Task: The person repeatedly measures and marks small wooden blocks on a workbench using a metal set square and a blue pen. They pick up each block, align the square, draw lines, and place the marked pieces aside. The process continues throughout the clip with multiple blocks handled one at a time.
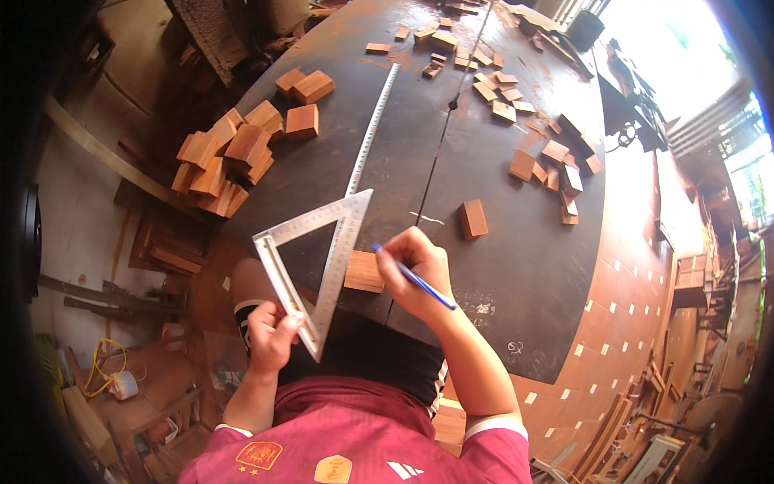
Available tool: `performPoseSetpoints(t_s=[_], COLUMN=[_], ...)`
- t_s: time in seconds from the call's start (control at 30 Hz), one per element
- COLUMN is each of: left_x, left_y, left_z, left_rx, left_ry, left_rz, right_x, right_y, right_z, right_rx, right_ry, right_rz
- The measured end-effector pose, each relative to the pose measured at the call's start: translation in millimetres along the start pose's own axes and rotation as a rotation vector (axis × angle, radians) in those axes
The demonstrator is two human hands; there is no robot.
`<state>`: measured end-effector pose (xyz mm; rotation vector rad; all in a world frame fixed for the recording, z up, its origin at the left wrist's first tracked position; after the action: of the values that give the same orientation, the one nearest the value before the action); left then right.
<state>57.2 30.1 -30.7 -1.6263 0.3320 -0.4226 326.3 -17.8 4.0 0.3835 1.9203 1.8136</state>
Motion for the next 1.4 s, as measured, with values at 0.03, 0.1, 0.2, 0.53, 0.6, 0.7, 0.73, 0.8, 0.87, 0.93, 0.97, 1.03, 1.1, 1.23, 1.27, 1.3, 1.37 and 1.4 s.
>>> performPoseSetpoints(t_s=[0.03, 0.1, 0.2, 0.53, 0.6, 0.7, 0.73, 0.8, 0.87, 0.93, 0.97, 1.03, 1.1, 1.23, 1.27, 1.3, 1.37, 1.4], left_x=[-13, -33, -57, -104, -85, -50, -34, -3, 24, 49, 58, 72, 83, 86, 86, 88, 46, 48], left_y=[4, 10, 16, 31, -9, -68, -86, -108, -104, -89, -82, -78, -75, -66, -63, -63, -24, -28], left_z=[2, 11, 24, 64, 53, 41, 37, 28, 33, 38, 39, 39, 39, 42, 43, 43, 62, 60], left_rx=[-0.022, -0.02, -0.02, 0.065, 0.143, 0.434, 0.559, 0.73, 0.627, 0.555, 0.566, 0.539, 0.469, 0.346, 0.313, 0.286, 0.404, 0.438], left_ry=[-0.029, -0.097, -0.152, -0.172, -0.238, -0.295, -0.294, -0.254, -0.082, 0.091, 0.151, 0.194, 0.207, 0.251, 0.257, 0.267, 0.194, 0.176], left_rz=[-0.017, -0.053, -0.07, 0.286, 0.543, 1.055, 1.134, 1.198, 1.207, 1.148, 1.194, 1.235, 1.261, 1.274, 1.266, 1.267, 1.188, 1.127], right_x=[-5, -10, 1, 21, 7, -7, -10, -9, -5, -10, -13, -20, -17, -13, -13, -13, -5, -3], right_y=[7, 17, 55, 34, 31, 18, 11, 11, 8, 11, 17, 27, 14, 9, 10, 10, 14, 11], right_z=[2, 1, -11, -20, -17, -7, -4, -1, 5, 3, -2, -14, -8, -7, -8, -9, -5, -3], right_rx=[-0.014, -0.238, -0.599, -0.66, -0.627, -0.505, -0.463, -0.438, -0.433, -0.473, -0.494, -0.532, -0.503, -0.471, -0.465, -0.469, -0.508, -0.493], right_ry=[-0.072, -0.121, 0.005, 0.193, 0.115, 0.008, -0.028, -0.084, -0.111, -0.186, -0.181, -0.171, -0.157, -0.138, -0.126, -0.124, -0.096, -0.109], right_rz=[-0.091, -0.314, -0.567, -0.528, -0.427, -0.389, -0.387, -0.43, -0.437, -0.426, -0.433, -0.447, -0.475, -0.485, -0.476, -0.483, -0.478, -0.458])
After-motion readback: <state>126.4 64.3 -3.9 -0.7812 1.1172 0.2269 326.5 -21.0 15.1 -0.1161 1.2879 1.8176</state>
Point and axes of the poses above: each hand's wrist, its own z-axis towards the middle knuckle, its own x-axis out of the palm, y = z × x, the point moved 10 cm from there along z, towards the middle knuckle, and after that the axes turned 6 degrees about x, right-handed, at the moved point
